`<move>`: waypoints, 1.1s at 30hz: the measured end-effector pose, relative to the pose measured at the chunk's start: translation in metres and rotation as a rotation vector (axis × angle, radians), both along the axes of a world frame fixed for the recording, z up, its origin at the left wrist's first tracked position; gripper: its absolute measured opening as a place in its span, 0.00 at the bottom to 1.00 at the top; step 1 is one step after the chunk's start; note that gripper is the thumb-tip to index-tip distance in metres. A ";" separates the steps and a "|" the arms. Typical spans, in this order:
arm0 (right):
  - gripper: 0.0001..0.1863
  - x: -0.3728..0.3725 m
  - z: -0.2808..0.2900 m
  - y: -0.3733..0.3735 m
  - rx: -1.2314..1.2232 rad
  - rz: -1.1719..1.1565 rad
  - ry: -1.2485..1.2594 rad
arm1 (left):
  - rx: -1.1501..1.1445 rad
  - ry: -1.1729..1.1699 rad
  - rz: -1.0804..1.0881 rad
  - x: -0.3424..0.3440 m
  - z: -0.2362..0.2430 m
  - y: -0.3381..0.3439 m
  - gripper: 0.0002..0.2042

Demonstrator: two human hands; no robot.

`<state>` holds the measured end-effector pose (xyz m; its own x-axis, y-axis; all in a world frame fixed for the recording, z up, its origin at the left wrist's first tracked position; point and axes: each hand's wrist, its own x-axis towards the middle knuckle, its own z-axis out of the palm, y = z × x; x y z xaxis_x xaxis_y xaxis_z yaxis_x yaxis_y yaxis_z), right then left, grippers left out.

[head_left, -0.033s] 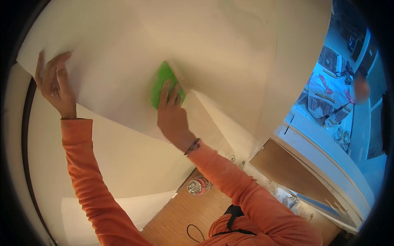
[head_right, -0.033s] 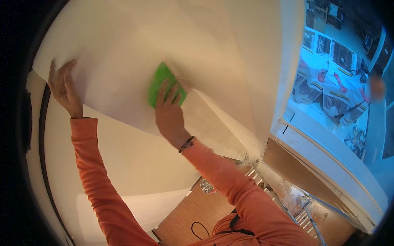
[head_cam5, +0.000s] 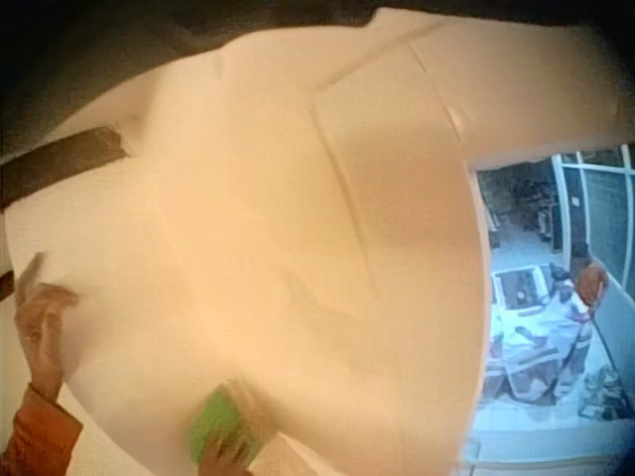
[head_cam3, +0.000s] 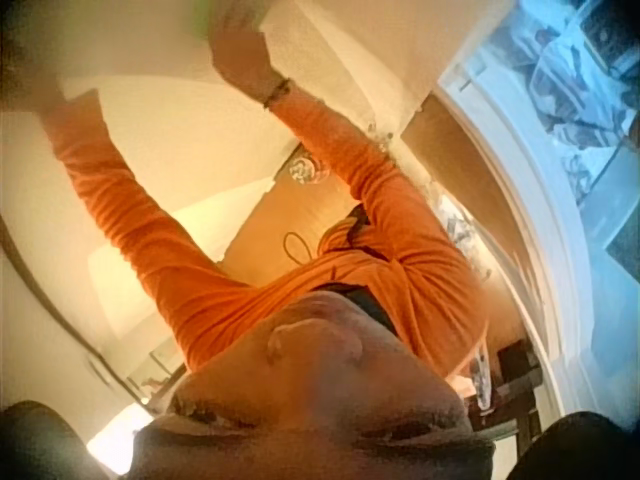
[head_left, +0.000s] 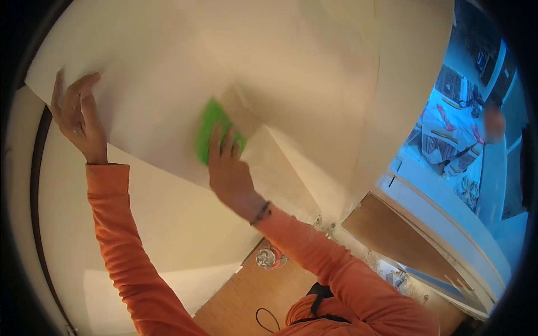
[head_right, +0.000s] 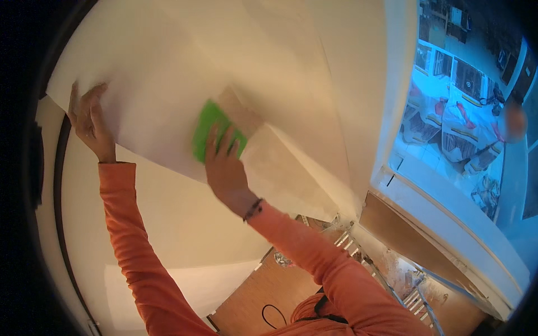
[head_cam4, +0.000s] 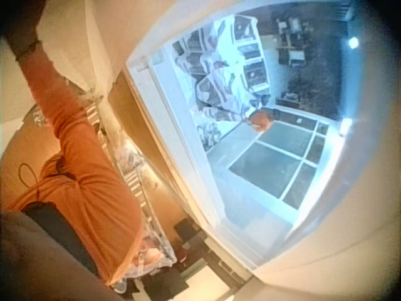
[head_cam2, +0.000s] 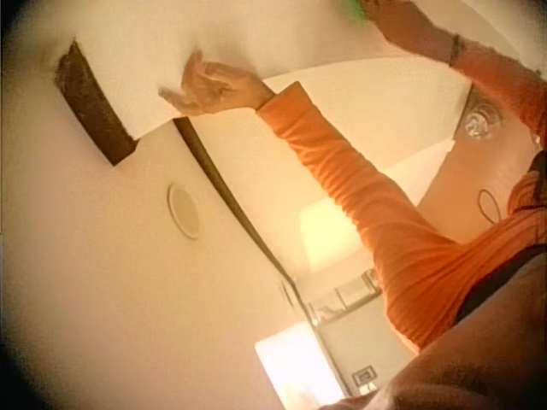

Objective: The person applies adhesive to a wall section using a putty knife, then positions and smooths a large sheet of white wallpaper onto the wall using a green plastic smoother. The person works on a wall adjacent to a window, smoothing the paper from the center outward to remove air bubbles.

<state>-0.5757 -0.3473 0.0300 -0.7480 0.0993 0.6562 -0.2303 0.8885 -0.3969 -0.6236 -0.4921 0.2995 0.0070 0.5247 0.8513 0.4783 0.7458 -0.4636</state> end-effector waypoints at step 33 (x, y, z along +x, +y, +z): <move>0.40 -0.013 0.166 0.060 -0.305 0.269 -0.061 | 0.044 -0.002 0.026 0.016 -0.001 0.009 0.17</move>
<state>-0.5887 -0.2874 0.1959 -0.8107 0.0782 0.5802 -0.4058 0.6392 -0.6532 -0.6072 -0.4833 0.2981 -0.0079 0.4867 0.8735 0.4599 0.7775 -0.4290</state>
